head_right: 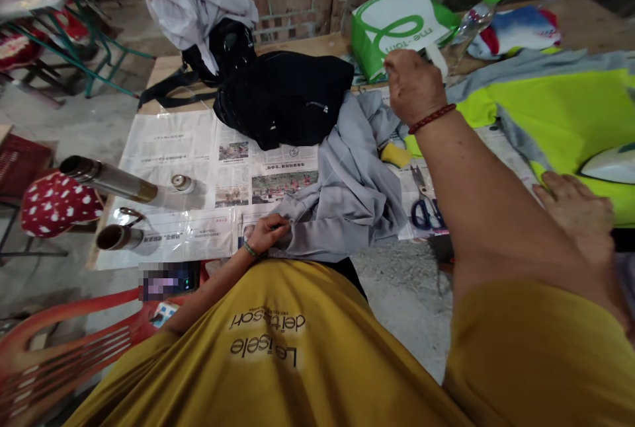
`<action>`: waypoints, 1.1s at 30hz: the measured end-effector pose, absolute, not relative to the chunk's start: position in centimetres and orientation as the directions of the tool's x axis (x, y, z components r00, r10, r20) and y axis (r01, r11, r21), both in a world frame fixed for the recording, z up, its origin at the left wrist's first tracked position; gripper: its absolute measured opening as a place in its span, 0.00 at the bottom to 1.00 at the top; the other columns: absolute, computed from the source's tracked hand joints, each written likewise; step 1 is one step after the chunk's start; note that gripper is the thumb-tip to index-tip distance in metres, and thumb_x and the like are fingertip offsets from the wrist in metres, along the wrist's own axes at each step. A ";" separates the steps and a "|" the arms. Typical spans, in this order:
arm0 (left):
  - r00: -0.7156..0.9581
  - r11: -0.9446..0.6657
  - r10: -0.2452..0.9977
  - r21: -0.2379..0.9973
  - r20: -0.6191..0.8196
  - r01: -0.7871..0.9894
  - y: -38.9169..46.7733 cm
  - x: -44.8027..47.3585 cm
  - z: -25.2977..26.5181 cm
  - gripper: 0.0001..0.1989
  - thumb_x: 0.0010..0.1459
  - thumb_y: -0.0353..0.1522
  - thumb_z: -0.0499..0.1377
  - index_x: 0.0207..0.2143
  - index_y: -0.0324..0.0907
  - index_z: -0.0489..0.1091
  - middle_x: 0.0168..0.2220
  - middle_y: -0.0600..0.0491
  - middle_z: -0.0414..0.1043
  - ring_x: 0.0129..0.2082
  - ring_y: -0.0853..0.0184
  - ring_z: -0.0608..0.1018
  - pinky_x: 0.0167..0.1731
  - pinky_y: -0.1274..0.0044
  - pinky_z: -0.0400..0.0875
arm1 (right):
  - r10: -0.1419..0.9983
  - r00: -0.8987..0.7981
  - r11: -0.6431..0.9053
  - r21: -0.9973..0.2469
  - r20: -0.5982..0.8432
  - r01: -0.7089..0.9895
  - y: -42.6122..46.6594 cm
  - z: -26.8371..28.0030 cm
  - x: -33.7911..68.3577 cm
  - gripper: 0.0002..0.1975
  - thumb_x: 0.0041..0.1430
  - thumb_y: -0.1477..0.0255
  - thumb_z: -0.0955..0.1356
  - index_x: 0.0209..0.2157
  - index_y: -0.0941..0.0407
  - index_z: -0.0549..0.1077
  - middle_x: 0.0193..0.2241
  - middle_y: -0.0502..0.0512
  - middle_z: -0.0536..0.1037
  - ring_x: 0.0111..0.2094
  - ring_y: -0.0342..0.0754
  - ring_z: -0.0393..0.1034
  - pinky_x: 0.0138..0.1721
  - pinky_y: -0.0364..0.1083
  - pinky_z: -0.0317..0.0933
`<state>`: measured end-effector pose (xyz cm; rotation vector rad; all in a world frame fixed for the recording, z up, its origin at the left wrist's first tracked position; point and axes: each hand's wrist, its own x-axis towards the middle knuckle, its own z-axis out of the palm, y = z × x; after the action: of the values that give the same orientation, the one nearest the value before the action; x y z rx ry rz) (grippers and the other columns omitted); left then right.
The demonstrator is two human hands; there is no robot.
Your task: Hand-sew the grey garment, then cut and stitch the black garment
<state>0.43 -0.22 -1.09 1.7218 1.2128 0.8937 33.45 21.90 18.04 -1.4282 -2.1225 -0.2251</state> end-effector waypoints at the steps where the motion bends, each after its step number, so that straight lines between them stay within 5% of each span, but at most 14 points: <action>1: 0.283 -0.191 0.955 0.911 0.086 0.367 -0.2 0.4 -1.1 0.07 0.55 0.34 0.58 0.28 0.41 0.74 0.26 0.51 0.74 0.28 0.68 0.74 0.31 0.76 0.70 | 0.801 -0.260 0.408 -0.174 0.539 0.896 22.1 18.4 33.7 0.14 0.66 0.73 0.58 0.48 0.63 0.67 0.49 0.64 0.73 0.54 0.45 0.66 0.53 0.46 0.56; 7: 0.285 -0.190 0.955 0.912 0.085 0.364 -0.3 0.5 -1.0 0.07 0.55 0.33 0.58 0.28 0.41 0.74 0.27 0.50 0.74 0.28 0.68 0.75 0.31 0.76 0.70 | 0.820 -0.206 0.339 -0.162 0.534 0.927 22.6 20.7 35.0 0.10 0.65 0.75 0.56 0.37 0.59 0.66 0.50 0.63 0.72 0.56 0.46 0.64 0.54 0.46 0.55; 13: 0.283 -0.199 0.954 0.908 0.095 0.368 -0.3 0.4 -1.1 0.08 0.55 0.34 0.58 0.28 0.40 0.74 0.26 0.51 0.73 0.28 0.68 0.74 0.31 0.76 0.69 | 0.814 -0.227 0.335 -0.114 0.534 0.935 23.9 22.4 36.4 0.17 0.66 0.65 0.53 0.33 0.58 0.67 0.51 0.59 0.72 0.57 0.50 0.62 0.53 0.47 0.54; 15: 0.274 -0.184 0.958 0.913 0.084 0.364 -0.2 0.3 -1.1 0.08 0.55 0.34 0.59 0.28 0.40 0.75 0.26 0.51 0.73 0.28 0.68 0.74 0.31 0.76 0.69 | 0.774 -0.241 0.402 -0.161 0.586 0.901 23.9 21.9 35.9 0.18 0.66 0.64 0.53 0.40 0.59 0.68 0.47 0.58 0.74 0.51 0.44 0.68 0.49 0.45 0.57; 18: 0.274 -0.167 0.960 0.914 0.065 0.371 -0.3 0.1 -1.0 0.08 0.54 0.35 0.59 0.29 0.39 0.74 0.27 0.53 0.74 0.28 0.69 0.74 0.32 0.77 0.69 | 0.772 -0.134 0.479 -0.430 0.621 0.765 21.7 20.1 32.9 0.13 0.65 0.70 0.57 0.45 0.59 0.68 0.33 0.51 0.77 0.26 0.32 0.70 0.30 0.36 0.59; 21: 0.294 -0.196 0.952 0.907 0.086 0.373 -0.5 -0.2 -0.9 0.07 0.52 0.34 0.60 0.30 0.38 0.75 0.27 0.52 0.74 0.29 0.68 0.74 0.33 0.77 0.69 | 0.883 -0.009 0.390 -0.725 0.469 0.568 16.3 17.2 28.3 0.09 0.63 0.74 0.60 0.44 0.57 0.67 0.20 0.44 0.70 0.14 0.33 0.59 0.18 0.34 0.51; 25: 0.291 -0.211 0.951 0.911 0.107 0.355 -0.8 -0.3 -0.9 0.06 0.51 0.32 0.60 0.30 0.39 0.75 0.29 0.52 0.74 0.31 0.68 0.75 0.35 0.77 0.69 | 0.976 -0.211 0.130 -0.918 0.052 0.373 6.5 12.0 22.9 0.05 0.61 0.71 0.61 0.37 0.55 0.68 0.15 0.42 0.65 0.14 0.37 0.57 0.19 0.38 0.54; 29: 0.254 -0.186 0.962 0.916 0.097 0.356 -0.8 -0.3 -1.1 0.05 0.52 0.32 0.60 0.29 0.39 0.74 0.28 0.52 0.74 0.30 0.68 0.75 0.35 0.77 0.69 | 0.871 -0.417 -0.113 -0.932 -0.259 0.344 -0.7 6.9 20.1 0.08 0.58 0.67 0.62 0.29 0.55 0.68 0.15 0.44 0.65 0.16 0.38 0.56 0.20 0.39 0.53; 33: 0.252 -0.182 0.963 0.920 0.096 0.347 -0.8 -0.3 -1.2 0.05 0.51 0.32 0.60 0.29 0.39 0.74 0.28 0.53 0.74 0.30 0.69 0.74 0.34 0.77 0.69 | 0.839 -0.412 -0.166 -0.889 -0.355 0.427 -3.2 4.3 19.0 0.07 0.57 0.68 0.61 0.29 0.56 0.67 0.16 0.44 0.65 0.19 0.39 0.57 0.23 0.39 0.52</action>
<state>-0.30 -0.83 -1.18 1.6916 1.2219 0.9319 19.03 -3.25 4.27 -1.4429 -1.7496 1.6018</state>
